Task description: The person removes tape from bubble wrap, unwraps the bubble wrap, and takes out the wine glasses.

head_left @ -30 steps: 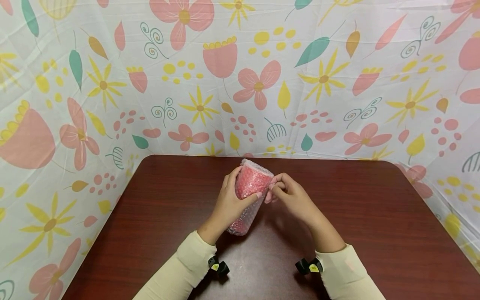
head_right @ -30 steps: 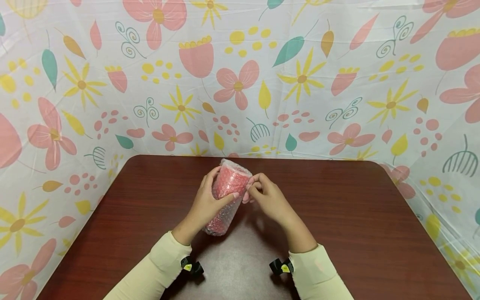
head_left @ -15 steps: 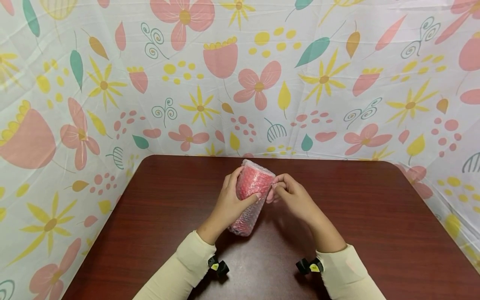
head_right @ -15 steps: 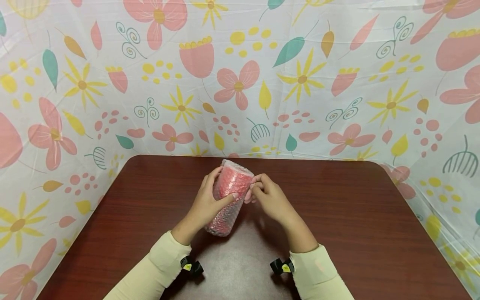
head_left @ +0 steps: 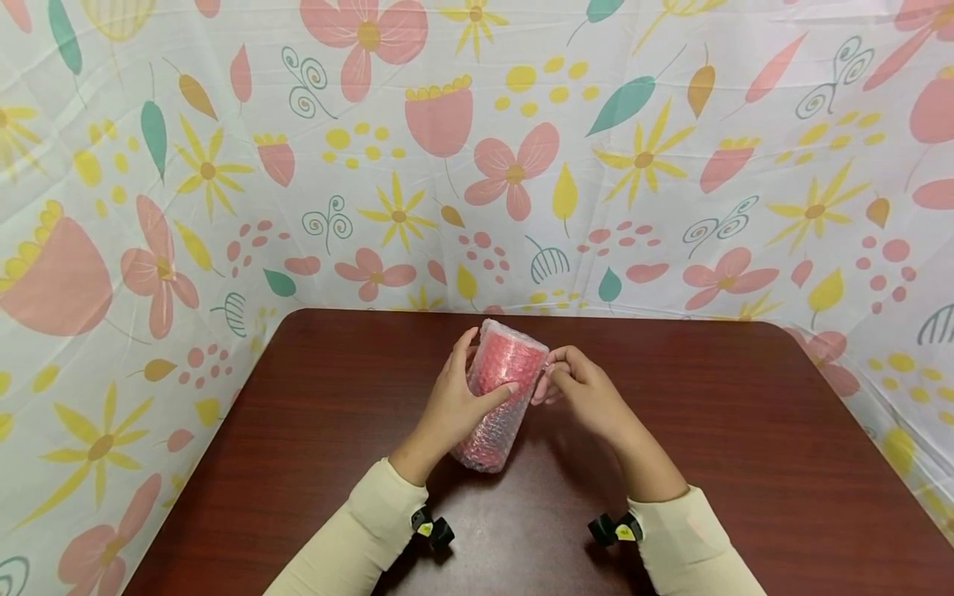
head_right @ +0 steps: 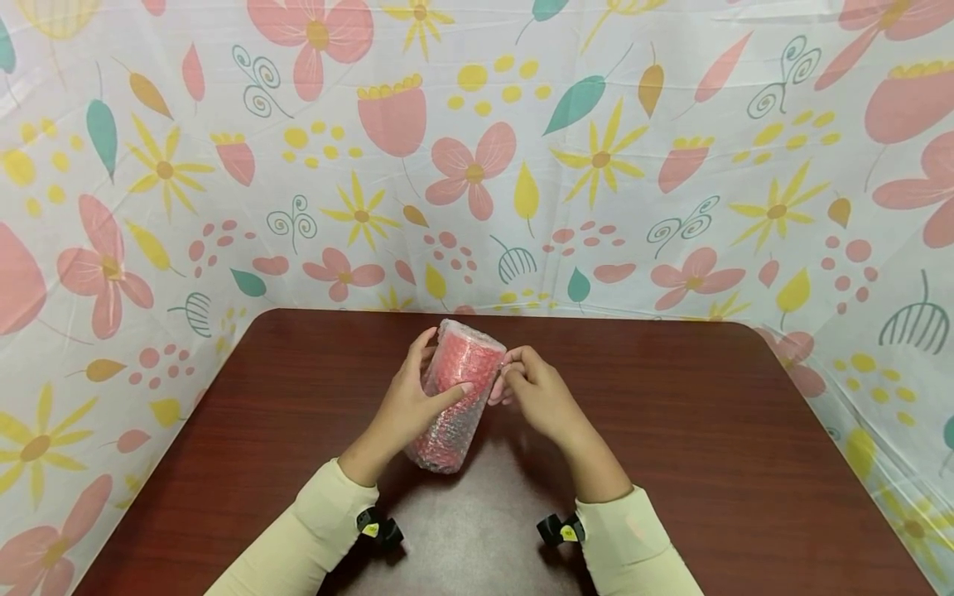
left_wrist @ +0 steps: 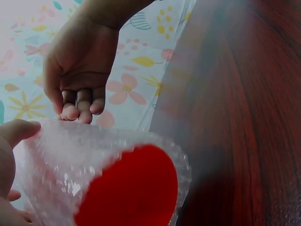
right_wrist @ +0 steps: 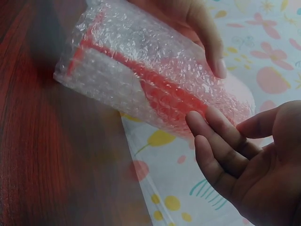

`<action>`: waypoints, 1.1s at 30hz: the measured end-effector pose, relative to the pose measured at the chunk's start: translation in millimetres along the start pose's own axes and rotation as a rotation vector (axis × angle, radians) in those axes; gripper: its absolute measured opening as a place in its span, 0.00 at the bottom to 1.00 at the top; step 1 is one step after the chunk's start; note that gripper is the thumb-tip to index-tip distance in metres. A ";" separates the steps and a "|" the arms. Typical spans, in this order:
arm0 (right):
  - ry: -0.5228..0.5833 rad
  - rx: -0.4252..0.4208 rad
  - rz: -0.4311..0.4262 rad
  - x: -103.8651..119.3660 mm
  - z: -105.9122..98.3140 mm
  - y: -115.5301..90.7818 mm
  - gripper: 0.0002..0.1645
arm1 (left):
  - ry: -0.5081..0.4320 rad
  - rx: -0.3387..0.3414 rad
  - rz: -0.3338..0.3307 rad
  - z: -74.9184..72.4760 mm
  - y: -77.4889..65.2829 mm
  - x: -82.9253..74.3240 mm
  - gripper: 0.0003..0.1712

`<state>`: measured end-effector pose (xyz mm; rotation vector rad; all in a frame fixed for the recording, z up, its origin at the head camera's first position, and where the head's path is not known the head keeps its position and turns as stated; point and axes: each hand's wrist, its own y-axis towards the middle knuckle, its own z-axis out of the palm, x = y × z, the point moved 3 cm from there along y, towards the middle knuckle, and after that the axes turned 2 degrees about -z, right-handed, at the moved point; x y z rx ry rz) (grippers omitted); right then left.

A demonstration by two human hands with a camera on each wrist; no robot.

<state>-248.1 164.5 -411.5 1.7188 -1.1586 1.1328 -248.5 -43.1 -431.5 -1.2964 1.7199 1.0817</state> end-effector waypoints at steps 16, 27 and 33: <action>0.092 0.056 -0.008 -1.9 -2.6 0.9 0.13 | -0.022 -0.015 0.034 1.7 -0.6 -1.1 0.52; 0.105 0.064 -0.026 0.1 -2.9 1.2 0.13 | 0.010 -0.048 0.032 0.2 -1.1 -3.7 0.54; 0.128 0.050 -0.039 0.7 -1.7 1.2 0.12 | 0.008 -0.051 0.034 -0.1 -1.6 -3.6 0.53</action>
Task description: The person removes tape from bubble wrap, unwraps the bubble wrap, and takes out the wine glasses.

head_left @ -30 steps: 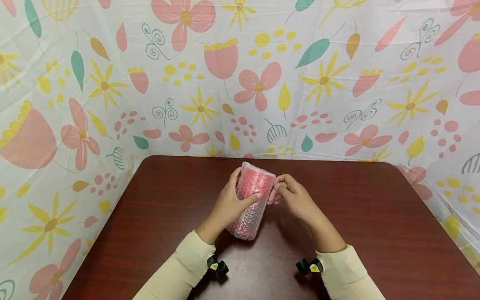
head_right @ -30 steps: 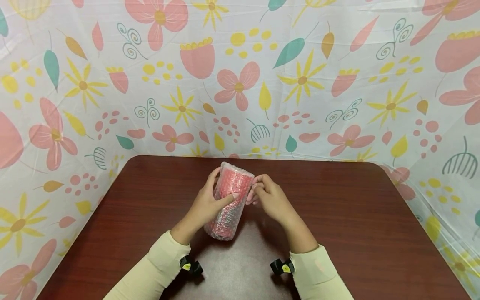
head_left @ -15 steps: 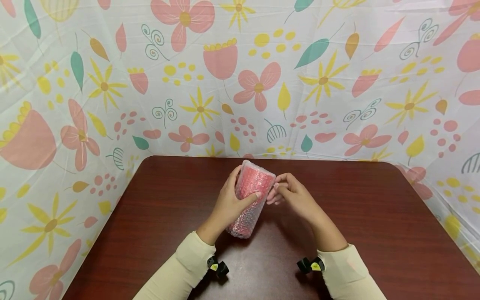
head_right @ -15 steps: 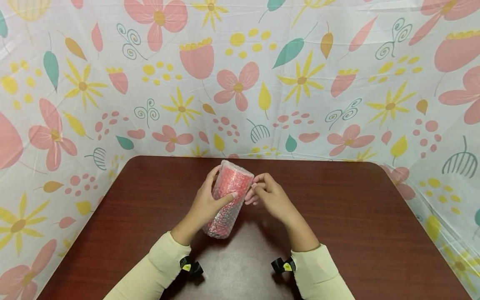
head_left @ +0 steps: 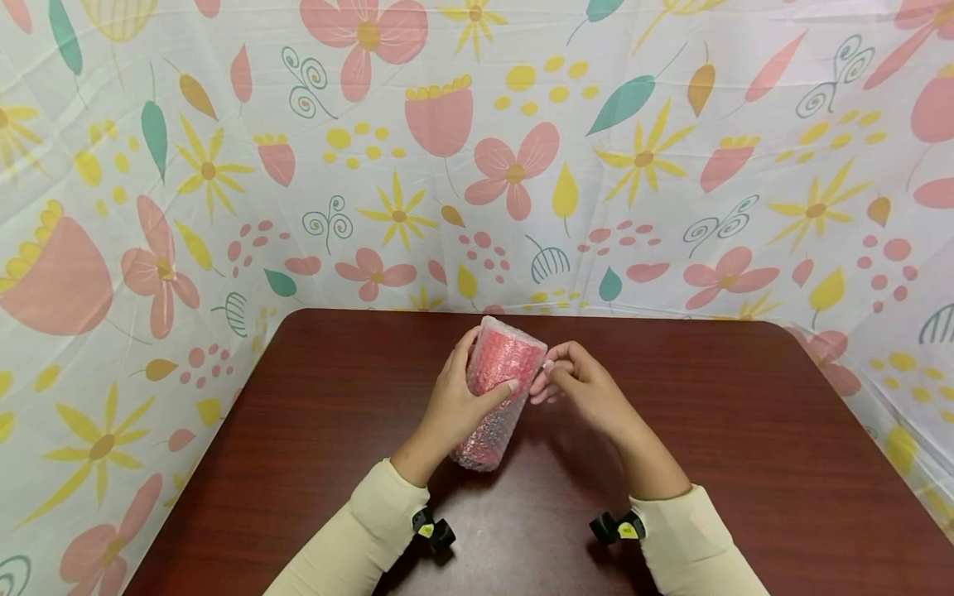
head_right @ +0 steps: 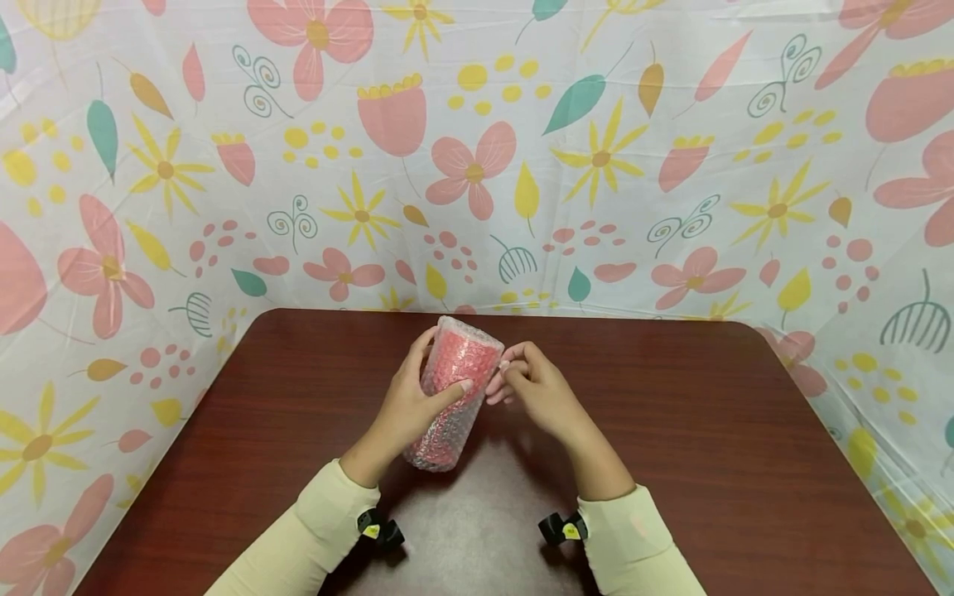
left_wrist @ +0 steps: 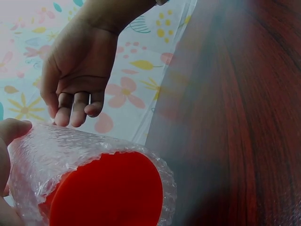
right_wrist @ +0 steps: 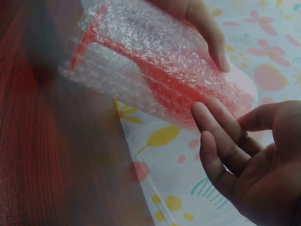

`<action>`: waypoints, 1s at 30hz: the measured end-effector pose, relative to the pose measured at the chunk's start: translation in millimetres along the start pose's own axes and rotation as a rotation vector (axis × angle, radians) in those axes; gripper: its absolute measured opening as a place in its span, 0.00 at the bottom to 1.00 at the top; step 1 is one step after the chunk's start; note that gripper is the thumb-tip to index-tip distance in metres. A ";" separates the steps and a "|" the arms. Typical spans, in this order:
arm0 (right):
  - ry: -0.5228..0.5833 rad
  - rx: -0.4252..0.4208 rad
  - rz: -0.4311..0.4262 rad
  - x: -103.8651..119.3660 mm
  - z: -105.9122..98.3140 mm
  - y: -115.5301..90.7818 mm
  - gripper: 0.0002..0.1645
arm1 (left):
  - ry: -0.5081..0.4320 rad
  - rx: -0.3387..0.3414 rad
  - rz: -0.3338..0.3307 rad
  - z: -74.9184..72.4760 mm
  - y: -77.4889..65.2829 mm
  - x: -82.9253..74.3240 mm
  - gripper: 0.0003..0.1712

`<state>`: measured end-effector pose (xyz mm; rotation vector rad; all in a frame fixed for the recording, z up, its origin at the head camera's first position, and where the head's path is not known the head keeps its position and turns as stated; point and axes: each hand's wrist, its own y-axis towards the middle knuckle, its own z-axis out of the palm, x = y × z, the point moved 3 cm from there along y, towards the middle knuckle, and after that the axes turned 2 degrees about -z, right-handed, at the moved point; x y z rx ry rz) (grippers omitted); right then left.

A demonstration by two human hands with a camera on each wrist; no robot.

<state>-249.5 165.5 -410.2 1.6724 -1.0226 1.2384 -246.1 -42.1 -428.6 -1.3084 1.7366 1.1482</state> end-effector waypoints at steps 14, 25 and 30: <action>-0.003 0.002 -0.022 -1.6 -1.2 0.7 0.09 | -0.025 0.004 0.000 1.0 -0.2 -0.4 0.52; -0.014 -0.022 0.026 0.2 -3.1 0.3 0.11 | -0.035 0.014 -0.019 0.9 -0.2 1.2 0.52; 0.034 0.006 0.018 1.5 -2.0 0.1 0.11 | -0.037 0.018 -0.016 1.4 -0.5 1.9 0.52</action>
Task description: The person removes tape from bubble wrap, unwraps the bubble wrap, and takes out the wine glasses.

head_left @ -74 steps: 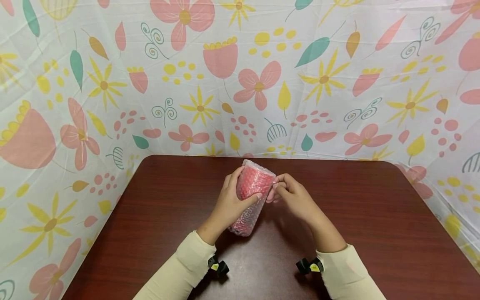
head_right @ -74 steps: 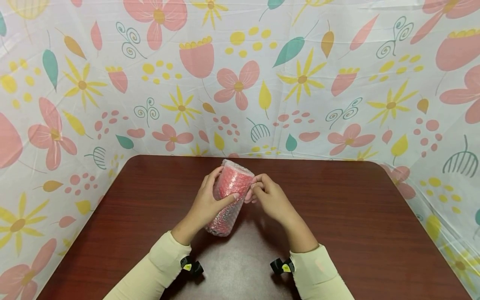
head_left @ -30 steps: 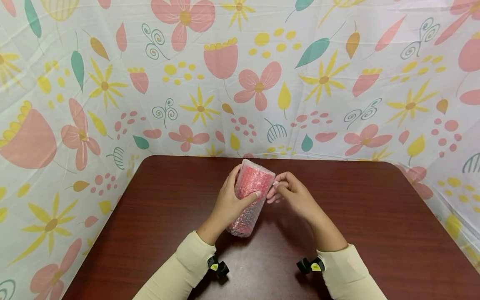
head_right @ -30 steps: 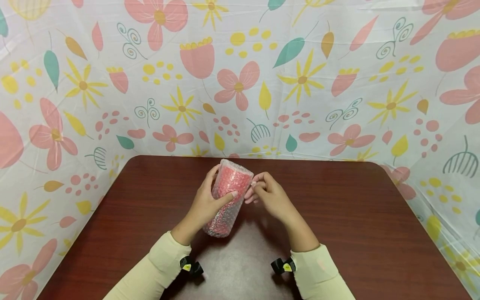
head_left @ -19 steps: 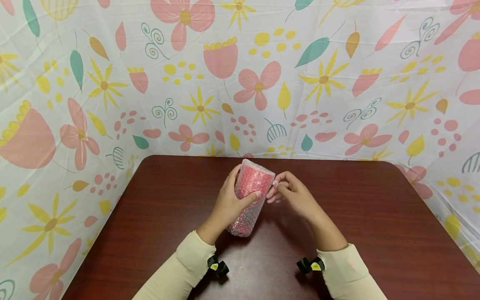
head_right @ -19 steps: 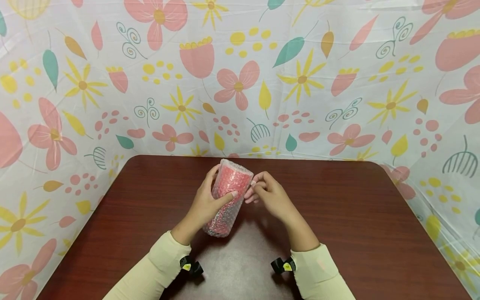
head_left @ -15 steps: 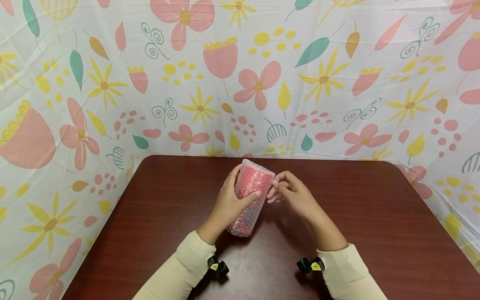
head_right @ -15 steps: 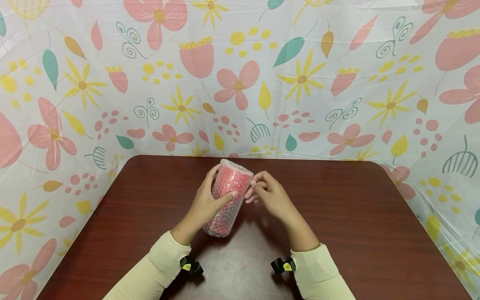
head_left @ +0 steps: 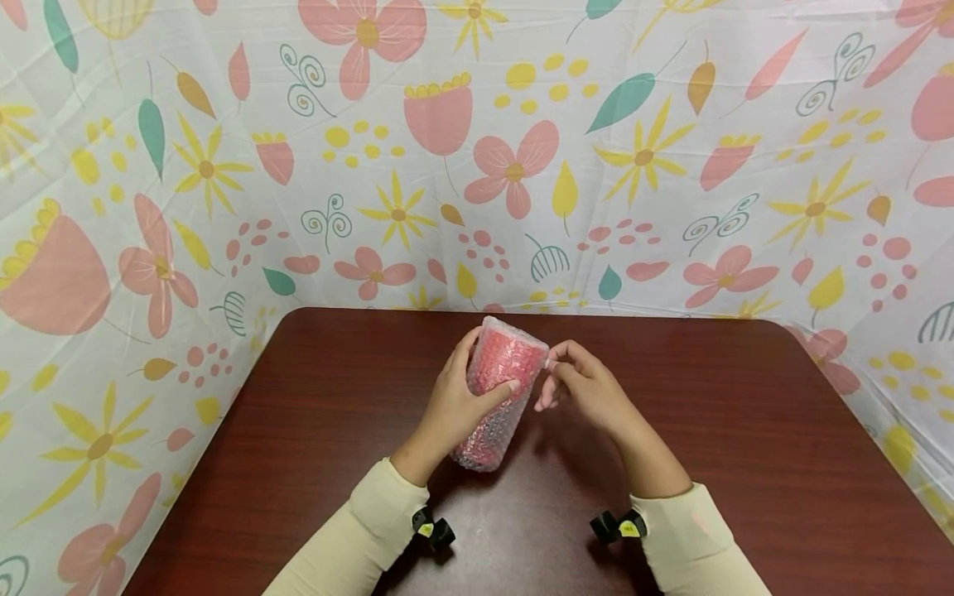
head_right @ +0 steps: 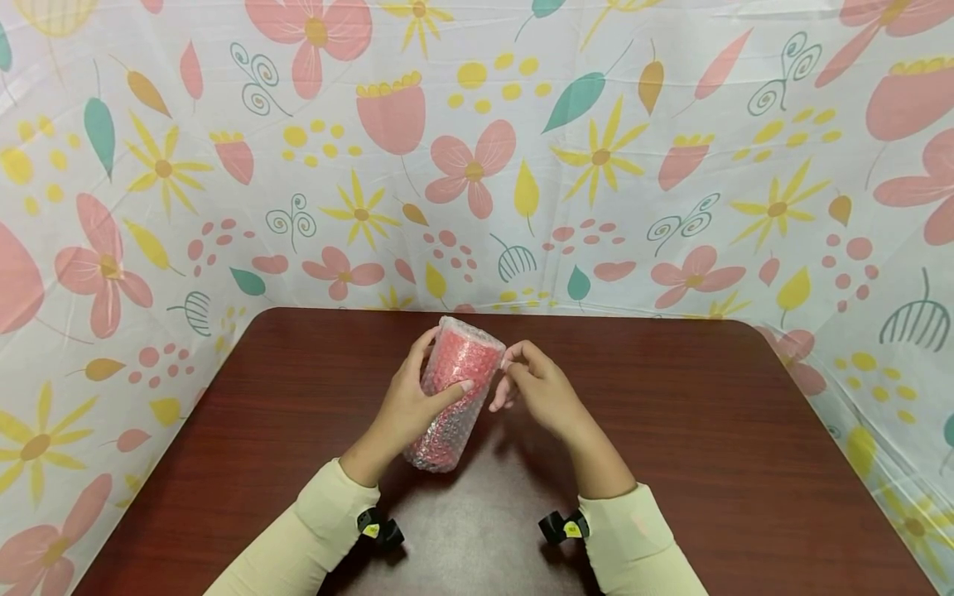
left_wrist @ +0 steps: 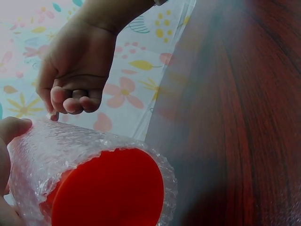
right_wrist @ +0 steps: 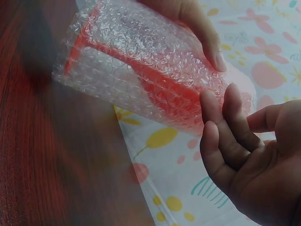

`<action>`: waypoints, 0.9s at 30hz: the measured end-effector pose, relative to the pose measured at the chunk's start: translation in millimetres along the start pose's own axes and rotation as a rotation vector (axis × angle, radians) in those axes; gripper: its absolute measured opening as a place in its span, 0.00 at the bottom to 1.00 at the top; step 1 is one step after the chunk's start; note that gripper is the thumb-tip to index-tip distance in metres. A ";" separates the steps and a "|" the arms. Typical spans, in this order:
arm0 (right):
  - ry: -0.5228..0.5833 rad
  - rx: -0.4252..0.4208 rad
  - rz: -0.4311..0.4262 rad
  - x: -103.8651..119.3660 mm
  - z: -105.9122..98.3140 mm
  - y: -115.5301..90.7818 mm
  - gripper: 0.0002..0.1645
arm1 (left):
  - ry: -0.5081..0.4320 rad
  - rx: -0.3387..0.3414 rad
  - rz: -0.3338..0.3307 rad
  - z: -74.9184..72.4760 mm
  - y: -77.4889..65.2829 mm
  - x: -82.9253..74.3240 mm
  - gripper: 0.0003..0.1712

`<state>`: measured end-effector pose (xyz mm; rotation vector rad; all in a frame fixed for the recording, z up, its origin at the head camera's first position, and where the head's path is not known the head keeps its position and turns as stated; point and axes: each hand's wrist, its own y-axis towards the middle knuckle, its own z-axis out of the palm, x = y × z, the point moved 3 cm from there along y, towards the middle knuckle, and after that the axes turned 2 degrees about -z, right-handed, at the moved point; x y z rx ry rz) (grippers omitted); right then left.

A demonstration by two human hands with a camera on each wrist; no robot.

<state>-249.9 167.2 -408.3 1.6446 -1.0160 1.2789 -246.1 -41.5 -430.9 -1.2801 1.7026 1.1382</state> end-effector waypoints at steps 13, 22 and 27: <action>0.032 0.012 -0.015 -0.2 -0.8 -0.6 0.12 | 0.017 -0.006 -0.024 0.1 -0.3 0.8 0.53; 0.010 0.020 0.010 -1.5 0.8 0.6 0.12 | 0.038 -0.017 -0.023 -0.7 0.7 1.2 0.54; -0.018 0.013 0.010 -3.3 0.8 0.8 0.14 | 0.022 -0.015 -0.018 -0.9 0.0 0.9 0.53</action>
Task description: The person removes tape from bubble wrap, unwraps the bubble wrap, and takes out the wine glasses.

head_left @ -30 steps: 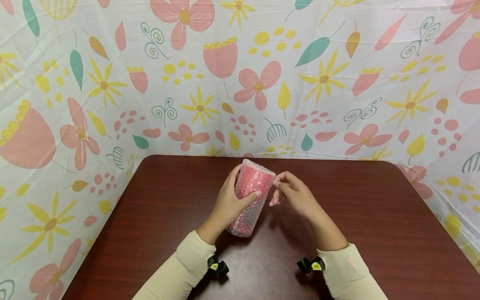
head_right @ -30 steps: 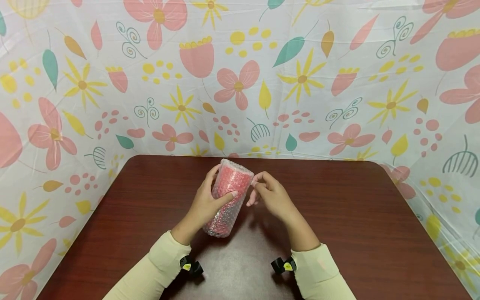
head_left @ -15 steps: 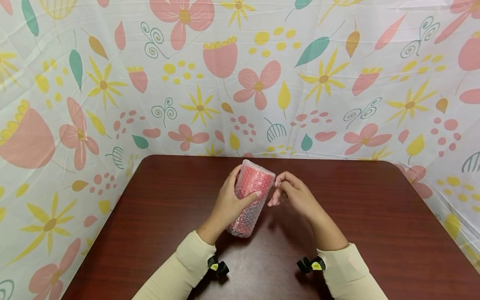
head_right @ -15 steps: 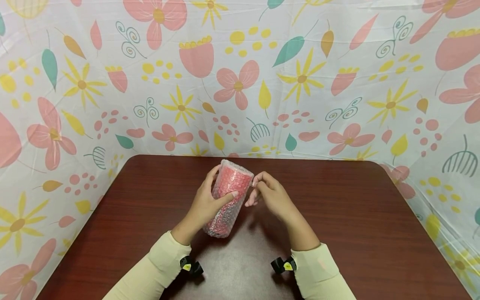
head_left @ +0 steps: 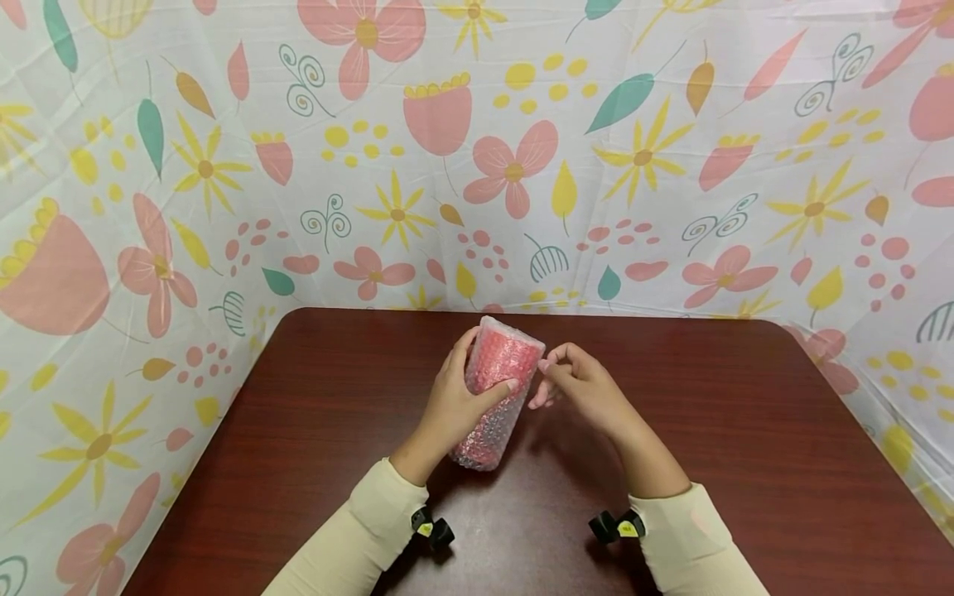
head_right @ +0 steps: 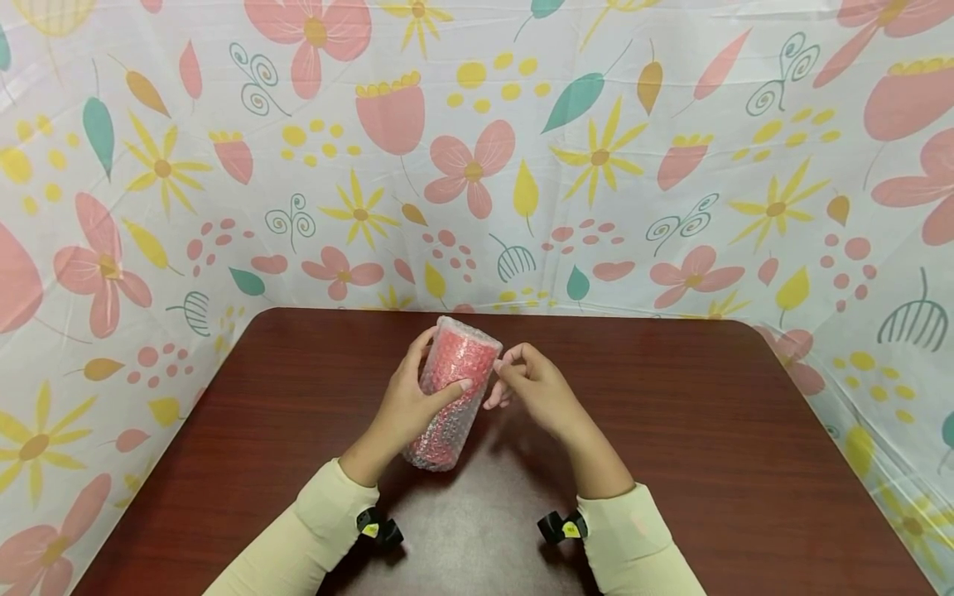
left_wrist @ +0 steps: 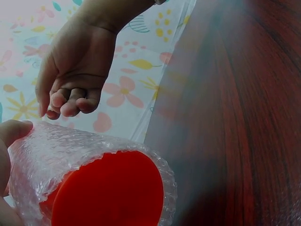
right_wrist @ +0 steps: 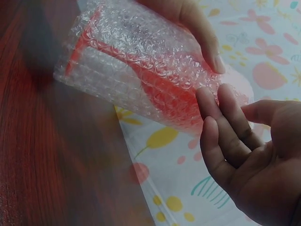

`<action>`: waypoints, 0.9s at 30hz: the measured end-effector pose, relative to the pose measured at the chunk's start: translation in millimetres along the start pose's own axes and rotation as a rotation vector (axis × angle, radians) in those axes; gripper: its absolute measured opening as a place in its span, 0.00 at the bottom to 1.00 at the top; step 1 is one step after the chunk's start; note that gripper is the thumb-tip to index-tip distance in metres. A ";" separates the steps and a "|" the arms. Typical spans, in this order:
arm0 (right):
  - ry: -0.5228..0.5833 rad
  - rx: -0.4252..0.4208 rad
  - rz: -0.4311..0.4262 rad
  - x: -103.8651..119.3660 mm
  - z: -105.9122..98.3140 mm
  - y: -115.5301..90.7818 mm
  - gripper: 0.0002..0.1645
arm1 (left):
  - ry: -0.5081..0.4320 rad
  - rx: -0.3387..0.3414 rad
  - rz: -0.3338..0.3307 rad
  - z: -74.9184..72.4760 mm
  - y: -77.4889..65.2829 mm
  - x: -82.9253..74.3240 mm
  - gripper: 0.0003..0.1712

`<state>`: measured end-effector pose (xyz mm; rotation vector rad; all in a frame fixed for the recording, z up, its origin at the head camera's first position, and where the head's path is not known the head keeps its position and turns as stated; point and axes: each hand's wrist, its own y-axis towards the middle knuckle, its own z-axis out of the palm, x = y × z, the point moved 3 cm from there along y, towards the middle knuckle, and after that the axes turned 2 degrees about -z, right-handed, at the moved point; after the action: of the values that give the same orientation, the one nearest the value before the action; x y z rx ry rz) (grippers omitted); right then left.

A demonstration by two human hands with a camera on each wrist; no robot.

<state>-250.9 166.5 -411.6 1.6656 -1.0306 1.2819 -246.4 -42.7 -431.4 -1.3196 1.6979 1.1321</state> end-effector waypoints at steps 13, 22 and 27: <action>-0.101 -0.027 0.044 -2.4 1.9 0.4 0.18 | -0.019 0.005 0.006 1.1 -0.6 0.1 0.53; -0.193 -0.028 0.084 -4.4 4.4 -1.3 0.15 | -0.008 0.028 -0.001 2.2 -1.2 2.1 0.54; -0.223 -0.024 0.070 -2.6 4.9 -2.4 0.15 | 0.010 0.041 -0.004 3.2 0.0 4.0 0.54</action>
<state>-247.5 163.2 -415.3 1.7981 -1.2406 1.1407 -247.3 -41.2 -436.2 -1.3057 1.7158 1.0845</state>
